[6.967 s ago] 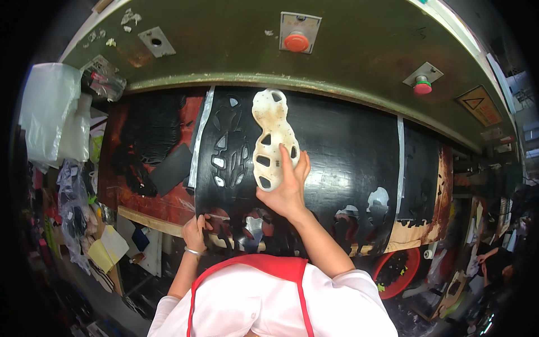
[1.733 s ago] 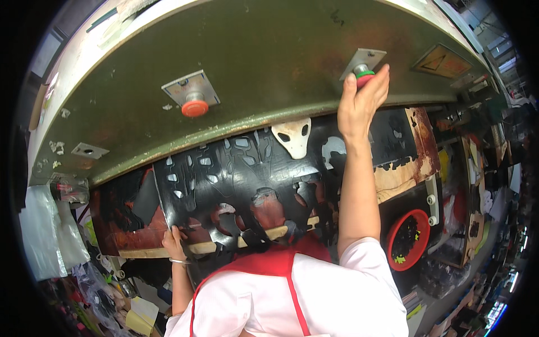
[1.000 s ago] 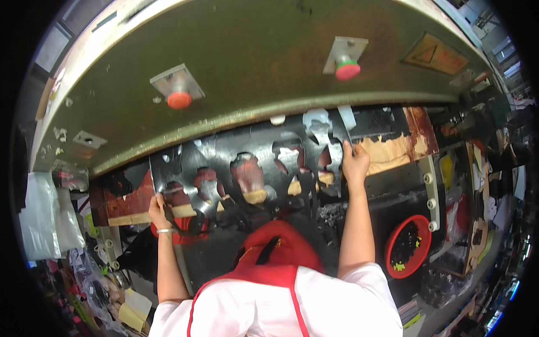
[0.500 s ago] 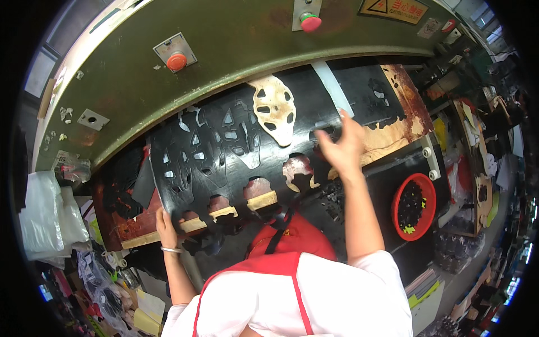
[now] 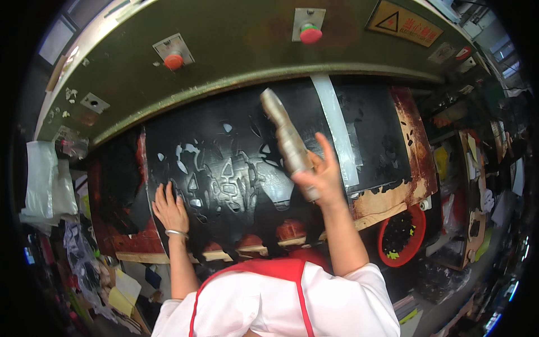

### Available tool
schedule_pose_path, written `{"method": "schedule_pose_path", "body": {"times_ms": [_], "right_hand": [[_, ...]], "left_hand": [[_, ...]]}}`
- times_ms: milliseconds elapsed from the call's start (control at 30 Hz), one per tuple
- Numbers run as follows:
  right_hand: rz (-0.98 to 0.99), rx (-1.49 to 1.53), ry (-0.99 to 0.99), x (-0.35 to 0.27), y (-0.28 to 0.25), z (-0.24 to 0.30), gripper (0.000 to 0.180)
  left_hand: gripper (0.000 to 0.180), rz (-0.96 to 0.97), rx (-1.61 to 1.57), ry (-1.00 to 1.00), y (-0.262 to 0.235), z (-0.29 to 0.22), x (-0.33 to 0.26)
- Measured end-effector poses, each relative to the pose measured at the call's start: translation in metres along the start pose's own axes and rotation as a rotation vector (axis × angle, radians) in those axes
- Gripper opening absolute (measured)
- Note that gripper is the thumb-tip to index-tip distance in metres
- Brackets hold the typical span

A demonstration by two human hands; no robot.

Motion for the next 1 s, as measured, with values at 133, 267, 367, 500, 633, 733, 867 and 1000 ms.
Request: {"method": "schedule_pose_path", "body": {"times_ms": [133,267,367,500,633,733,867,1000], "right_hand": [[-0.172,-0.188,-0.192,-0.026,-0.063,0.026,0.101],[-0.299,-0.078,-0.175,-0.065,-0.132,0.034,0.091],[-0.448,0.839,-0.016,-0.088,-0.163,0.009,0.082],[-0.353,1.13,-0.111,-0.1,-0.182,-0.009,0.086],[-0.269,1.222,-0.111,-0.091,-0.178,-0.005,0.083],[-0.44,0.755,-0.085,-0.083,-0.159,-0.005,0.076],[-0.355,0.149,-0.111,-0.08,-0.119,-0.004,0.07],[-0.264,-0.702,-0.318,-0.049,-0.077,0.009,0.081]], "left_hand": [[0.049,0.019,0.044,0.018,-0.004,0.007,-0.018],[0.047,0.02,0.019,-0.012,-0.002,0.01,-0.021],[0.047,0.012,0.04,0.002,0.0,0.012,-0.02],[0.047,-0.005,0.03,0.013,0.003,0.015,-0.02],[0.046,-0.027,0.022,0.026,0.005,0.015,-0.018],[0.046,-0.033,0.011,0.007,0.006,0.013,-0.016],[0.046,-0.05,0.009,-0.001,0.006,0.011,-0.016],[0.046,-0.056,0.003,0.011,0.006,0.009,-0.015]]}}
Point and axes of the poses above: each hand's wrist, its own x-axis towards the middle knuckle, its own y-axis out of the palm, z = x × y, the point moved 1 cm from there along x, towards the middle knuckle, and after that the axes turned 12 degrees about -x, right-handed, at the moved point
